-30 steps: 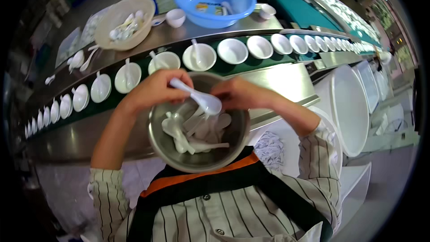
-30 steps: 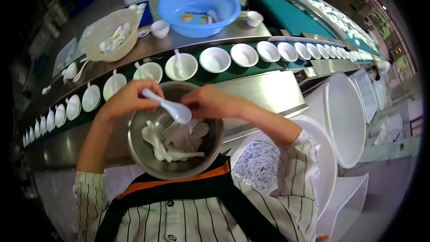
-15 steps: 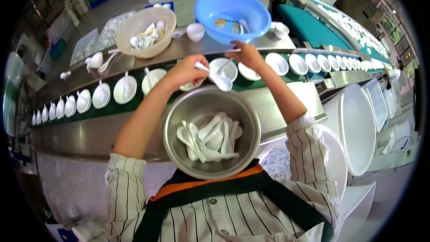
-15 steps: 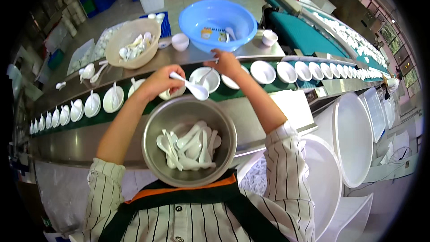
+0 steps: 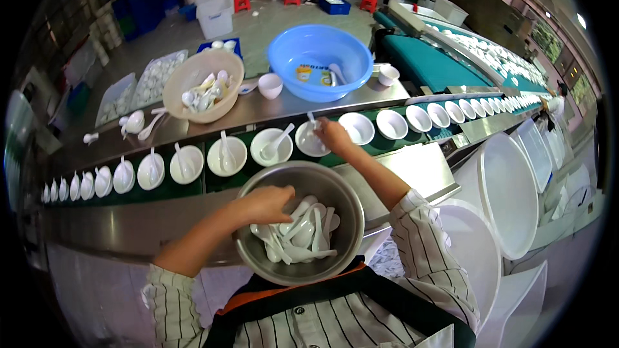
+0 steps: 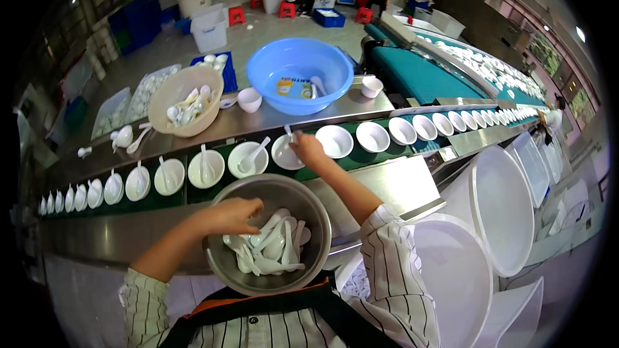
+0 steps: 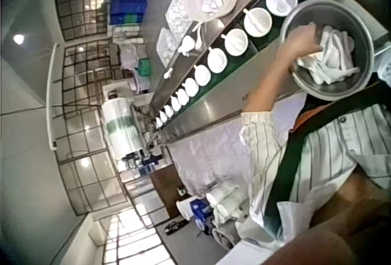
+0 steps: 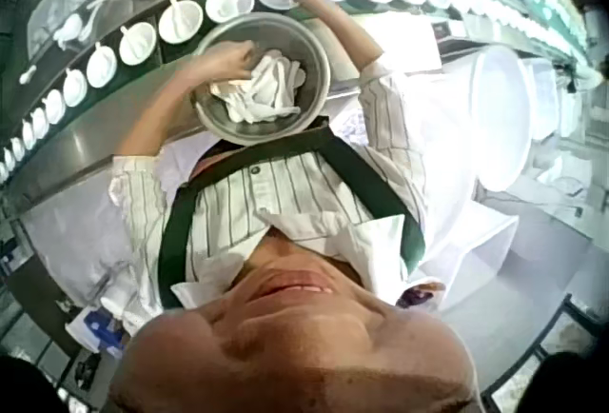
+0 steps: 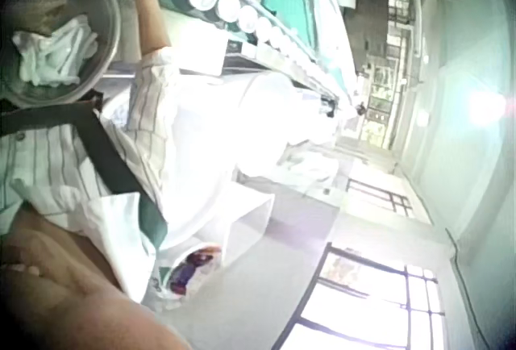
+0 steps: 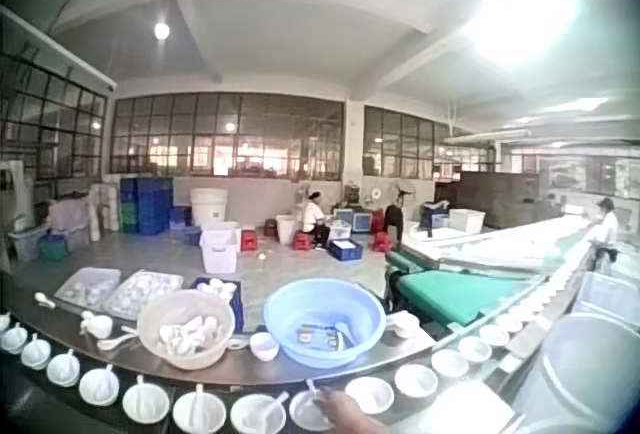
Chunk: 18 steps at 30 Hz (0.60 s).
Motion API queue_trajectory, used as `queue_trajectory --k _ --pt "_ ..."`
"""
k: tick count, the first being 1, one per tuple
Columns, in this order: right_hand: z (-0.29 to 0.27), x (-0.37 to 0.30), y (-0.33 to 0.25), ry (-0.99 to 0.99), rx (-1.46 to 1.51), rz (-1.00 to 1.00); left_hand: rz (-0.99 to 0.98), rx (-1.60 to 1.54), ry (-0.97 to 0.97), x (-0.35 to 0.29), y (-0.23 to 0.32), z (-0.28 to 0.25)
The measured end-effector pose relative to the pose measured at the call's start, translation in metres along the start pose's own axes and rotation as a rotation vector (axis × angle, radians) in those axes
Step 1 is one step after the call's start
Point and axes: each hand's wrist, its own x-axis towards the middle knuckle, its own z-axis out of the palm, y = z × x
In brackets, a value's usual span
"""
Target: The person picks up individual plastic spoons from a large metal bowl and places them one by one into white bowls moving along a conveyor belt.
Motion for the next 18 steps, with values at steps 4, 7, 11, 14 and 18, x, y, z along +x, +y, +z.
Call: queue_trajectory --k 4,7,11,14,18 --pt "-0.058 -0.022 -0.072 -0.179 0.344 -0.166 -0.011 0.209 -0.144 -0.01 -0.013 0.04" --pt "-0.081 -0.071 -0.114 -0.616 0.278 -0.564 -0.035 0.027 -0.28 -0.007 -0.009 0.034" --pt "-0.052 -0.118 -0.093 -0.725 -0.329 -0.863 0.122 0.016 -0.148 -0.011 -0.009 0.029" --pt "-0.062 -0.122 -0.108 -0.788 -0.402 -0.727 0.154 -0.212 -0.091 -0.021 -0.007 0.013" --pt "-0.088 -0.107 -0.115 -0.927 -0.34 -0.62 0.122 -0.277 -0.197 -0.038 -0.012 -0.033"
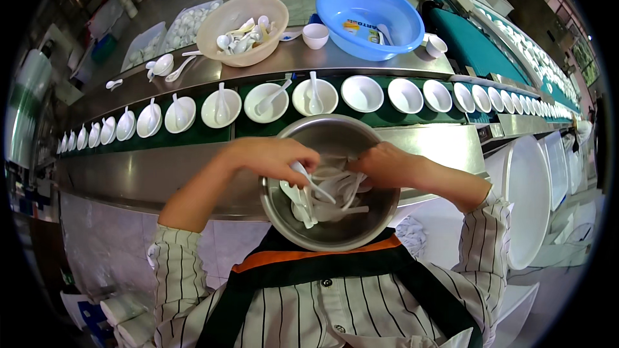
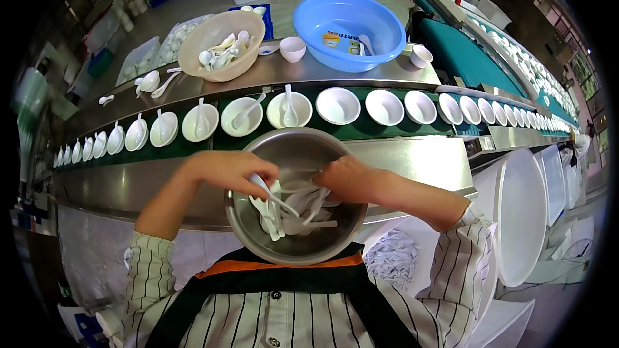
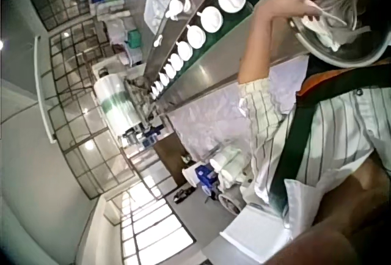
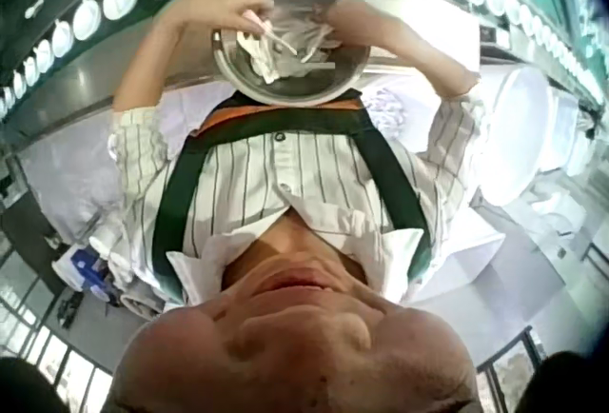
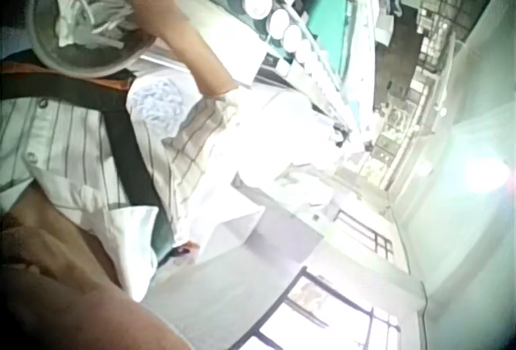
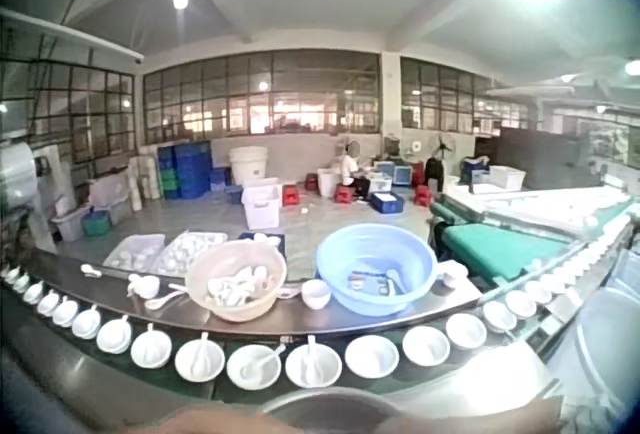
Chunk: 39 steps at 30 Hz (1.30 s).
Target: The person picks up individual plastic spoons from a large metal bowl and places them one by one into white bowls moving along a conveyor belt.
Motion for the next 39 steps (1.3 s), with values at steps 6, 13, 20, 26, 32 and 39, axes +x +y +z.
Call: queue_trajectory --k 6,13,20,26,32,39 --pt "-0.028 -0.015 0.015 0.099 0.007 0.127 -0.059 -0.669 0.841 -0.009 -0.108 -0.031" --pt "-0.053 -0.001 0.059 0.137 0.732 0.268 -0.528 0.314 1.369 0.023 -0.232 0.0" --pt "0.023 0.065 0.17 0.715 0.736 0.727 -0.89 0.228 1.278 0.0 -0.248 -0.014" --pt "0.052 0.071 0.176 0.583 0.347 0.751 -0.907 0.441 1.359 -0.005 -0.233 -0.029" --pt "0.071 0.056 0.226 0.686 0.291 0.949 -0.321 -0.003 1.55 0.101 -0.206 -0.044" --pt "0.012 0.051 0.123 0.821 0.259 0.367 -0.677 0.122 1.173 0.11 -0.216 -0.026"
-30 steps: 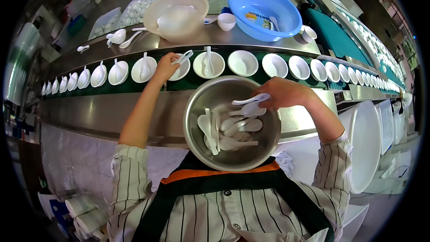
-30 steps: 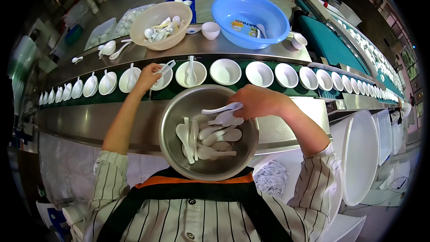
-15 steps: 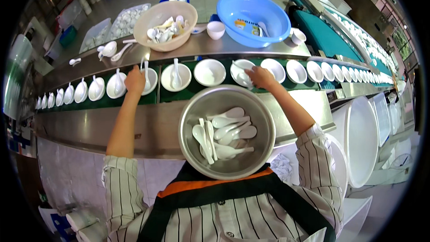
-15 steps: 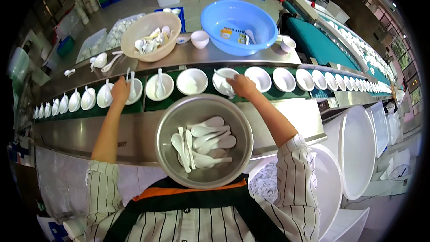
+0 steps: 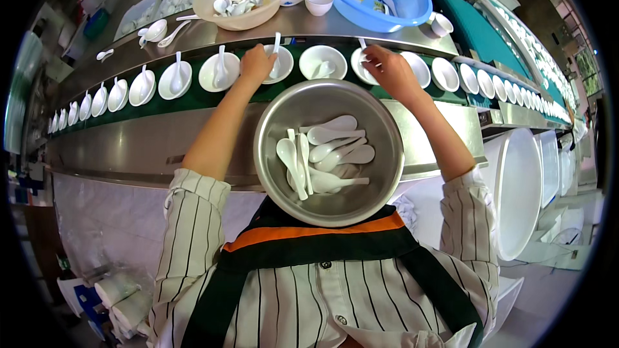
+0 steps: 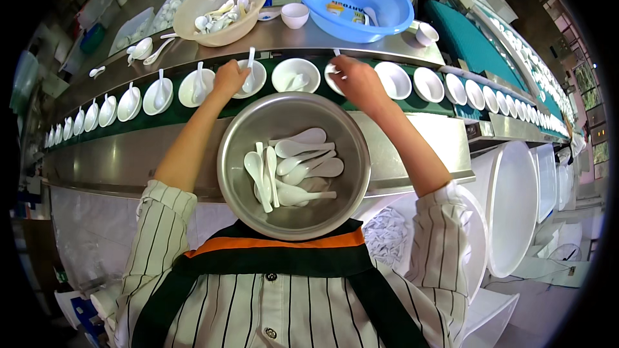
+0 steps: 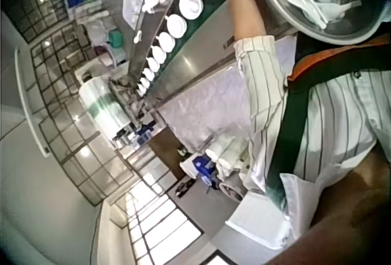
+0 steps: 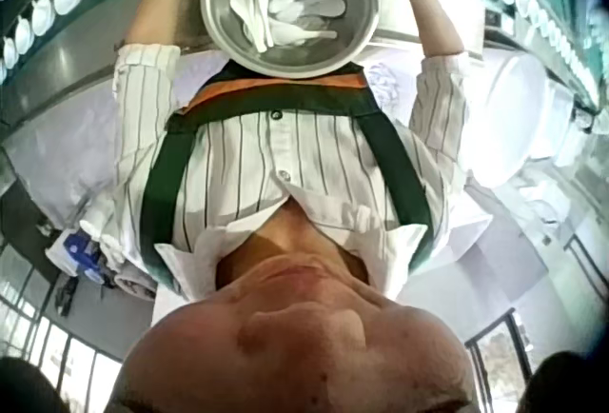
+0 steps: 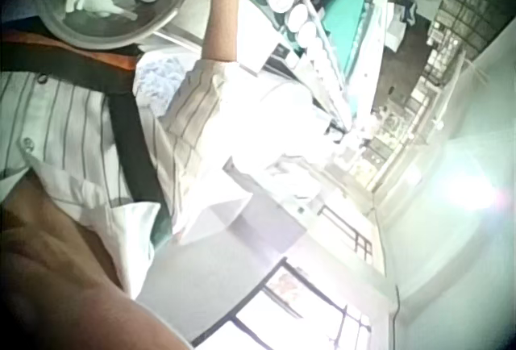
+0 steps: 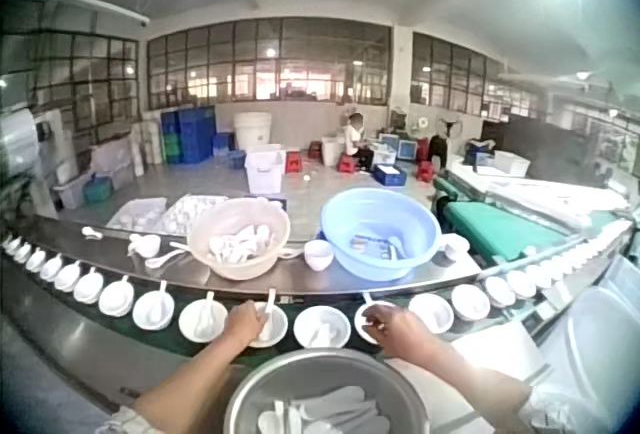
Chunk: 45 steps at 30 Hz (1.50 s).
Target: The person picks up individual plastic spoons from a large metal bowl and places them one by one into white bowls moving along a conveyor belt.
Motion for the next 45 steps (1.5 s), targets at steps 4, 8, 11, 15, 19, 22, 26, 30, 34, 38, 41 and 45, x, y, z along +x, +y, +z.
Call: queue_trajectory --k 4,8,11,15,19,22,26,30,34,38,41,45 --pt "0.003 -0.027 -0.054 -0.215 -0.341 -0.373 0.273 -0.067 0.001 -0.029 0.054 -0.059" --pt "0.037 -0.038 -0.064 -0.128 -0.505 -0.711 0.697 -0.058 -0.669 -0.106 0.101 -0.109" --pt "0.07 -0.045 -0.049 -0.301 -0.448 -0.701 1.134 0.323 -0.91 -0.153 0.097 -0.084" --pt "0.053 -0.026 -0.047 -0.747 -0.471 -0.402 1.297 0.166 -0.561 -0.174 0.078 -0.033" --pt "0.011 -0.007 -0.032 -0.66 0.009 -0.099 1.252 0.287 -0.844 -0.165 0.084 -0.017" --pt "-0.007 0.013 0.013 -0.262 0.107 0.038 1.184 0.082 -1.041 -0.158 0.092 -0.006" --pt "0.055 0.03 0.143 0.095 -0.251 0.442 1.073 0.012 -1.237 -0.153 0.123 0.0" --pt "0.099 0.04 0.145 0.118 0.037 0.372 0.724 -0.068 -1.316 -0.135 0.119 -0.012" --pt "0.045 0.035 0.123 0.14 -0.074 0.366 0.285 -0.317 -1.452 -0.122 0.108 -0.004" --pt "0.052 0.026 0.15 0.02 -0.641 0.194 0.085 -0.515 -1.466 -0.111 0.128 0.0" --pt "0.073 0.006 0.177 -0.072 -0.843 -0.054 0.0 -0.736 -1.47 -0.098 0.147 0.013" --pt "0.047 0.016 0.097 0.088 0.127 -0.097 -0.08 -0.833 -1.239 -0.074 0.135 -0.003"
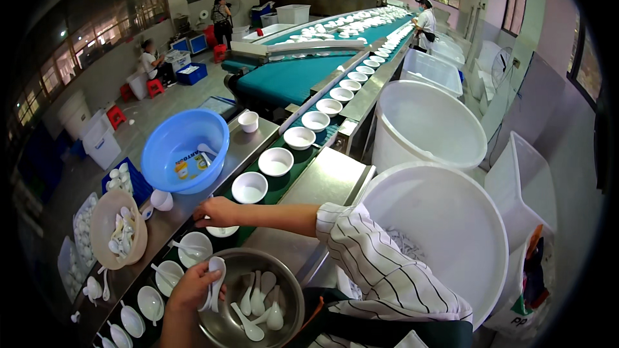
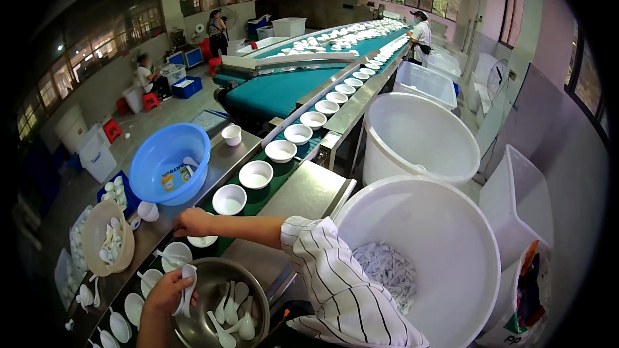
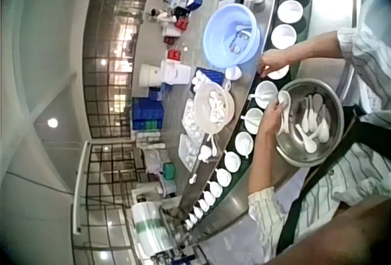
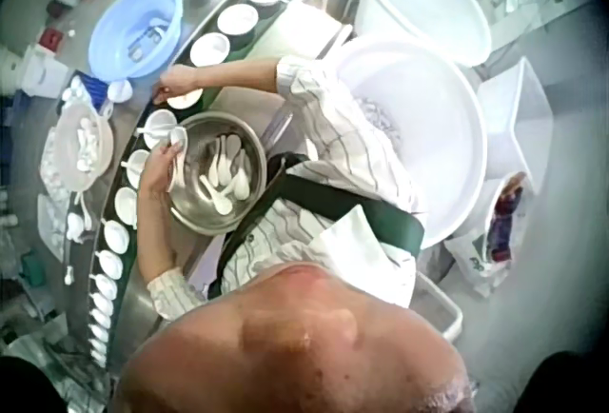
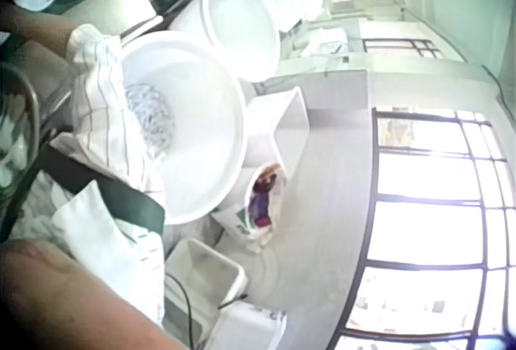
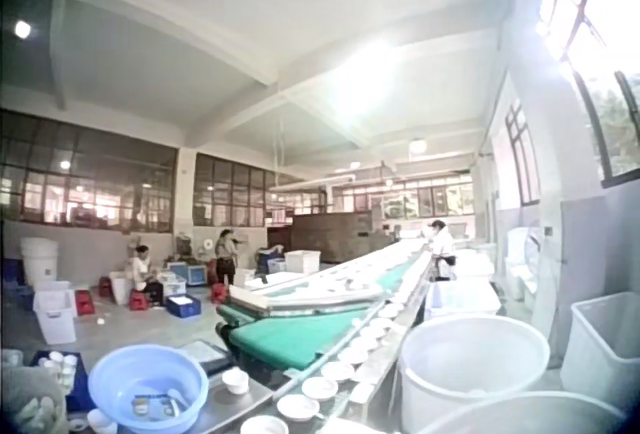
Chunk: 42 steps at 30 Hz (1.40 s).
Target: The person picks up individual plastic spoons from a large metal bowl and places them one by one into white bowls moving along a conveyor belt.
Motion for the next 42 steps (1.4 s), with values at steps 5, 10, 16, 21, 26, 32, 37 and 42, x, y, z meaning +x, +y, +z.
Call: queue_trajectory --k 5,10,16,21,26,32,37,42 --pt "-0.049 -0.026 -0.069 -0.437 0.618 0.124 0.081 0.135 0.098 0.014 0.03 -0.011" --pt "-0.043 -0.026 -0.046 -0.297 0.814 0.115 0.283 0.212 0.167 0.022 0.006 -0.045" --pt "-0.051 -0.067 0.044 0.292 0.797 0.563 0.293 -0.176 0.168 0.04 0.019 -0.046" --pt "0.015 -0.044 0.055 0.379 0.901 0.691 0.44 -0.466 0.388 0.082 0.012 -0.073" --pt "0.018 -0.037 0.02 -0.018 0.835 0.604 0.387 -0.593 0.528 0.097 0.005 -0.079" --pt "-0.007 -0.01 -0.018 -0.167 0.957 0.305 0.436 -0.642 0.463 0.113 0.028 -0.051" --pt "-0.013 -0.016 0.012 0.027 0.594 0.351 0.479 -0.46 0.565 0.132 0.033 -0.042" --pt "-0.022 -0.051 0.078 0.208 -0.194 0.421 0.18 -0.245 0.673 0.153 0.028 -0.04"
